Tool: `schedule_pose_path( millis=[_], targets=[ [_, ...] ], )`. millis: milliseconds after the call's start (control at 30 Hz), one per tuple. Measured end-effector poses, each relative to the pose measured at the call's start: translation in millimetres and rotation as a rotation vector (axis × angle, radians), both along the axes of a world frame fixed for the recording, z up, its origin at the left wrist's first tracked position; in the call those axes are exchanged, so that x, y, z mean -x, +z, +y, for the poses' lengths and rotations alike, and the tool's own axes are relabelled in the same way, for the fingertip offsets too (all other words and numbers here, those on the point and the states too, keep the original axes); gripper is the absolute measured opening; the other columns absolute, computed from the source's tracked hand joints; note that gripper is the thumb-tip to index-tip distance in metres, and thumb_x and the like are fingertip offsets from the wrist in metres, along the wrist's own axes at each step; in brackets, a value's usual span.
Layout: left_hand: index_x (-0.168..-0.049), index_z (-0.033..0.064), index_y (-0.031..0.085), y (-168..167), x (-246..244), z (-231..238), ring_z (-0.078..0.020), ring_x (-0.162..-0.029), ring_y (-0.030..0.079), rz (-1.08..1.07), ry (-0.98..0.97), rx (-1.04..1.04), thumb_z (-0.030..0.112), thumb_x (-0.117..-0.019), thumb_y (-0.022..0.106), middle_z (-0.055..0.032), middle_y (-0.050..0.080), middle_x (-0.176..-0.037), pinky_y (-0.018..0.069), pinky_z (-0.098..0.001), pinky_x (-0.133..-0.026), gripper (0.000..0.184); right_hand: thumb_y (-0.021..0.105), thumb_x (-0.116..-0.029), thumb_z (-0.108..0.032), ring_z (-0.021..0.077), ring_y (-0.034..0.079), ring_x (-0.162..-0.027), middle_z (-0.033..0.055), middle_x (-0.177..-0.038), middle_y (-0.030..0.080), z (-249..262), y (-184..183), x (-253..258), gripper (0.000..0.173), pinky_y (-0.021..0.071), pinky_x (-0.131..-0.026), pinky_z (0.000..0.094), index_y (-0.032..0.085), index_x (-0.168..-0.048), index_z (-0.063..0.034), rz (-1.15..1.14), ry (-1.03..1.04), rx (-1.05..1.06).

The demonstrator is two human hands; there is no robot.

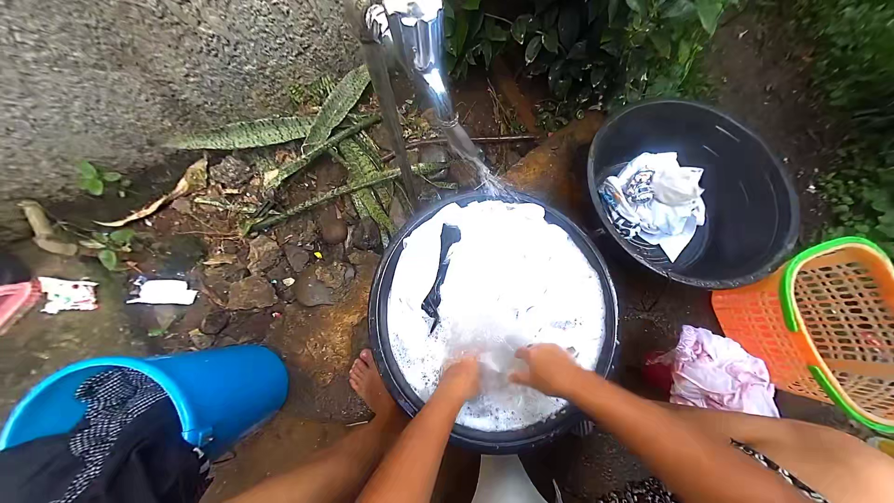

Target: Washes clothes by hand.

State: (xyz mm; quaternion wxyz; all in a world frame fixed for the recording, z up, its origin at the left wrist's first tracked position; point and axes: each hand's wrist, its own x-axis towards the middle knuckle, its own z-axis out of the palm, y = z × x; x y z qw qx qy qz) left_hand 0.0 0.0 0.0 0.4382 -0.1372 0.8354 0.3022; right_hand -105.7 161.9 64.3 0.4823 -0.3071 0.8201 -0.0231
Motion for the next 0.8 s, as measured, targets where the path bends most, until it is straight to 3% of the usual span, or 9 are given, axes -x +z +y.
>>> schedule_pose_path(
  millis=[67, 133, 233, 300, 400, 467, 567, 667, 800],
  targets=[
    [-0.137, -0.0074, 0.057, 2, 0, -2, -0.0458, -0.139, 0.047, -0.095, -0.055, 0.044, 0.025, -0.1035, 0.057, -0.0293, 0.052, -0.145, 0.0357, -0.0634, -0.113, 0.046, 0.064, -0.0989, -0.043, 0.0455, 0.056, -0.129, 0.0282, -0.137, 0.058, -20, -25, -20, 0.059, 0.0456, -0.103, 0.0652, 0.058, -0.137, 0.0013, -0.021, -0.054, -0.140],
    [-0.137, -0.0083, 0.056, 10, 7, -13, -0.0450, -0.142, 0.043, -0.071, -0.074, -0.038, 0.022, -0.1037, 0.057, -0.0296, 0.051, -0.146, 0.0322, -0.0618, -0.116, 0.046, 0.060, -0.1003, -0.023, 0.0463, 0.055, -0.130, 0.0296, -0.138, 0.058, -27, -32, -24, 0.041, 0.0450, -0.103, 0.0659, 0.062, -0.129, 0.0064, -0.029, -0.124, -0.140],
    [-0.141, 0.0006, 0.058, 9, 18, -42, -0.0390, -0.141, 0.046, 0.257, 0.052, -0.137, 0.021, -0.0981, 0.067, -0.0235, 0.056, -0.144, 0.0313, -0.0561, -0.120, 0.048, 0.042, -0.1108, -0.025, 0.0366, 0.061, -0.119, 0.0265, -0.123, 0.065, -29, -22, -2, 0.041, 0.0440, -0.106, 0.0548, 0.065, -0.121, 0.0068, -0.174, -0.344, 0.246],
    [-0.146, 0.0012, 0.051, 9, 15, -42, -0.0398, -0.140, 0.047, 0.244, 0.075, -0.010, 0.019, -0.0958, 0.069, -0.0237, 0.053, -0.147, 0.0350, -0.0576, -0.117, 0.056, 0.035, -0.1127, -0.028, 0.0327, 0.061, -0.118, 0.0249, -0.123, 0.065, -33, 0, 14, 0.045, 0.0439, -0.106, 0.0500, 0.062, -0.122, 0.0072, -0.233, -0.363, 0.288],
    [-0.133, -0.0047, 0.059, 17, 14, -33, -0.0456, -0.129, 0.056, 0.117, 0.074, 0.092, 0.016, -0.1006, 0.057, -0.0285, 0.059, -0.136, 0.0437, -0.0646, -0.105, 0.039, 0.051, -0.1079, -0.025, 0.0341, 0.063, -0.116, 0.0248, -0.123, 0.065, -40, 8, 20, 0.037, 0.0466, -0.104, 0.0513, 0.060, -0.127, 0.0052, -0.203, -0.231, 0.233],
    [-0.124, -0.0058, 0.062, 32, 26, -38, -0.0417, -0.120, 0.060, 0.183, 0.168, -0.129, 0.026, -0.1077, 0.049, -0.0285, 0.063, -0.125, 0.0434, -0.0610, -0.104, 0.038, 0.071, -0.0970, -0.024, 0.0394, 0.060, -0.122, 0.0280, -0.134, 0.059, -38, -5, 13, 0.055, 0.0463, -0.107, 0.0551, 0.051, -0.141, 0.0038, -0.196, -0.226, 0.226],
    [-0.115, -0.0046, 0.062, 98, 32, -46, -0.0256, -0.097, 0.061, 0.394, 0.461, -0.496, 0.030, -0.1091, 0.046, -0.0192, 0.064, -0.105, 0.0493, -0.0459, -0.090, 0.038, 0.086, -0.0824, -0.025, 0.0375, 0.052, -0.134, 0.0278, -0.144, 0.052, -33, -29, -14, 0.080, 0.0408, -0.115, 0.0530, 0.047, -0.146, 0.0038, -0.261, -0.374, 0.335],
    [-0.094, 0.0061, 0.058, 185, 36, -56, -0.0081, -0.073, 0.052, 0.571, 0.581, -0.677, 0.027, -0.1083, 0.049, -0.0010, 0.054, -0.081, 0.0454, -0.0284, -0.069, 0.027, 0.078, -0.0918, -0.030, 0.0276, 0.060, -0.123, 0.0221, -0.130, 0.064, -36, -26, -32, 0.057, 0.0463, -0.109, 0.0472, 0.059, -0.132, 0.0054, -0.339, -0.594, 0.449],
    [-0.089, 0.0105, 0.059, 269, 36, -80, -0.0082, -0.062, 0.053, 0.780, 0.484, -0.755, 0.027, -0.1080, 0.049, -0.0016, 0.057, -0.072, 0.0443, -0.0241, -0.056, 0.027, 0.068, -0.0975, -0.018, 0.0081, 0.065, -0.098, 0.0052, -0.104, 0.070, -33, 1, -33, 0.023, 0.0529, -0.094, 0.0308, 0.067, -0.111, 0.0006, -0.443, -0.780, 0.729]
  ],
)
